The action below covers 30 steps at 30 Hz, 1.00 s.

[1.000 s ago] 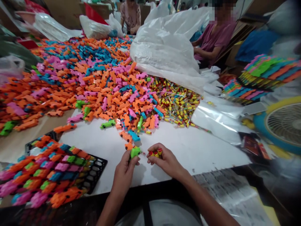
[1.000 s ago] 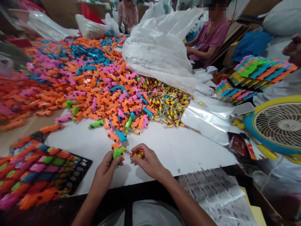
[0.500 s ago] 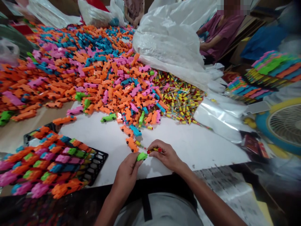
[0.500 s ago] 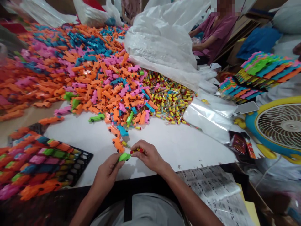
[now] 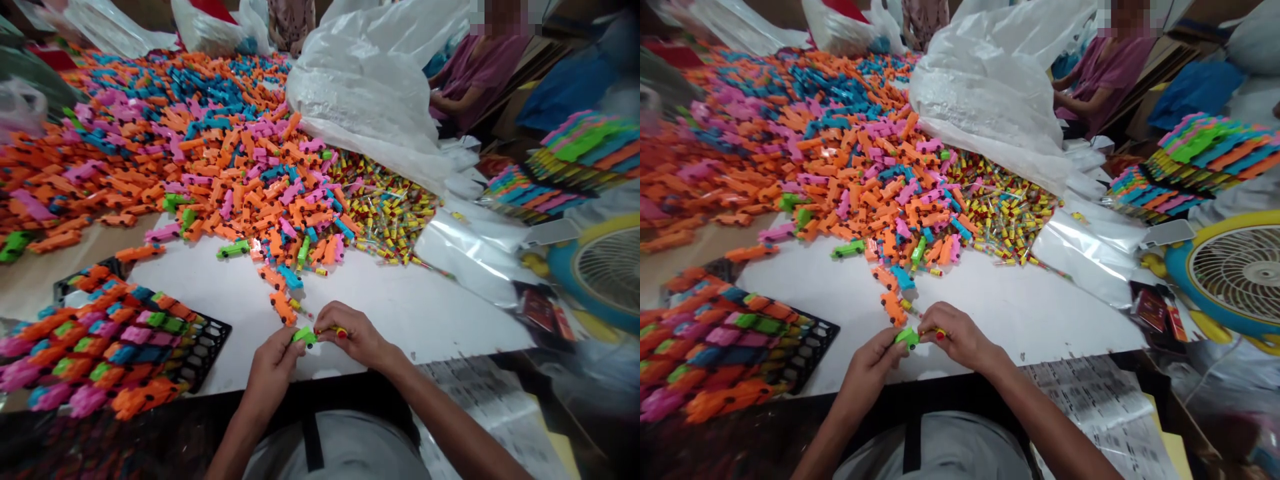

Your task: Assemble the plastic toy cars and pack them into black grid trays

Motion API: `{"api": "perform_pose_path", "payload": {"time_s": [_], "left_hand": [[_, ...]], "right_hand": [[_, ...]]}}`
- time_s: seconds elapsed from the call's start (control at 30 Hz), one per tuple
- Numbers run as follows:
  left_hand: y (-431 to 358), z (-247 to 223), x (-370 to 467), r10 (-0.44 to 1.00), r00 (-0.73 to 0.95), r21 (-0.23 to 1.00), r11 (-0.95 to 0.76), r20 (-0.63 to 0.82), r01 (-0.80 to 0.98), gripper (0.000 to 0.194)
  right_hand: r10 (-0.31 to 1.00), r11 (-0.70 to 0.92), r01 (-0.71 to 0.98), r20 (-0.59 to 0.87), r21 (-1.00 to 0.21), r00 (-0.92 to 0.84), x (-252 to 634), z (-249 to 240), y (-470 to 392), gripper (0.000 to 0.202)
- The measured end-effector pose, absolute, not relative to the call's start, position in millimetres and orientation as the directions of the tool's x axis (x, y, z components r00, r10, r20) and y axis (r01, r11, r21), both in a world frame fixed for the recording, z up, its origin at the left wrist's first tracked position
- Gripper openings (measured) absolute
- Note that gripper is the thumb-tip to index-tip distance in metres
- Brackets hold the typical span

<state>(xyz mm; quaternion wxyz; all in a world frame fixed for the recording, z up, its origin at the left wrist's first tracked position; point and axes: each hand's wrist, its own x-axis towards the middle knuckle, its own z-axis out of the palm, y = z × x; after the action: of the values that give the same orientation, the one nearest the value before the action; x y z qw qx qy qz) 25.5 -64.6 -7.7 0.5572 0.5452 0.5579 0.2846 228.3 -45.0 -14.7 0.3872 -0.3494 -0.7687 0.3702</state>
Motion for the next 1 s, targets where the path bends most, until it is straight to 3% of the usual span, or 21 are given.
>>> {"api": "perform_pose_path", "payload": {"time_s": [0.23, 0.37, 0.5, 0.67, 0.77, 0.9, 1.0], "left_hand": [[-64.7, 3.1, 25.8, 0.744, 0.266, 0.787, 0.604, -0.613, 0.124, 0.037], [-62.2, 9.3, 24.3, 0.649, 0.294, 0.700, 0.705, -0.702, 0.116, 0.042], [-59.2, 12.2, 27.1, 0.635, 0.302, 0.691, 0.711, -0.711, 0.130, 0.043], [-52.4, 15.2, 31.6, 0.683, 0.292, 0.741, 0.639, -0.670, 0.206, 0.039], [-50.2, 18.2, 30.2, 0.682, 0.298, 0.744, 0.623, -0.667, 0.241, 0.037], [-52.6, 15.9, 26.5, 0.623, 0.328, 0.698, 0.685, -0.710, 0.208, 0.040], [-57.7, 7.5, 26.8, 0.580, 0.360, 0.671, 0.709, -0.730, 0.217, 0.040]], "right_hand": [[0.699, 0.677, 0.356, 0.411, -0.644, -0.585, 225.9, -11.4, -53.0, 0.009], [0.694, 0.688, 0.373, 0.414, -0.623, -0.589, 223.8, -14.5, -57.2, 0.012], [0.715, 0.632, 0.352, 0.345, -0.690, -0.608, 227.4, -21.6, -55.9, 0.010], [0.779, 0.542, 0.370, 0.286, -0.754, -0.558, 231.4, -25.2, -48.9, 0.032], [0.764, 0.600, 0.467, 0.292, -0.649, -0.576, 229.7, -21.7, -48.2, 0.023], [0.700, 0.707, 0.541, 0.338, -0.456, -0.629, 225.9, -17.3, -56.1, 0.031], [0.670, 0.738, 0.536, 0.346, -0.409, -0.657, 224.0, -19.8, -66.4, 0.032]]}}
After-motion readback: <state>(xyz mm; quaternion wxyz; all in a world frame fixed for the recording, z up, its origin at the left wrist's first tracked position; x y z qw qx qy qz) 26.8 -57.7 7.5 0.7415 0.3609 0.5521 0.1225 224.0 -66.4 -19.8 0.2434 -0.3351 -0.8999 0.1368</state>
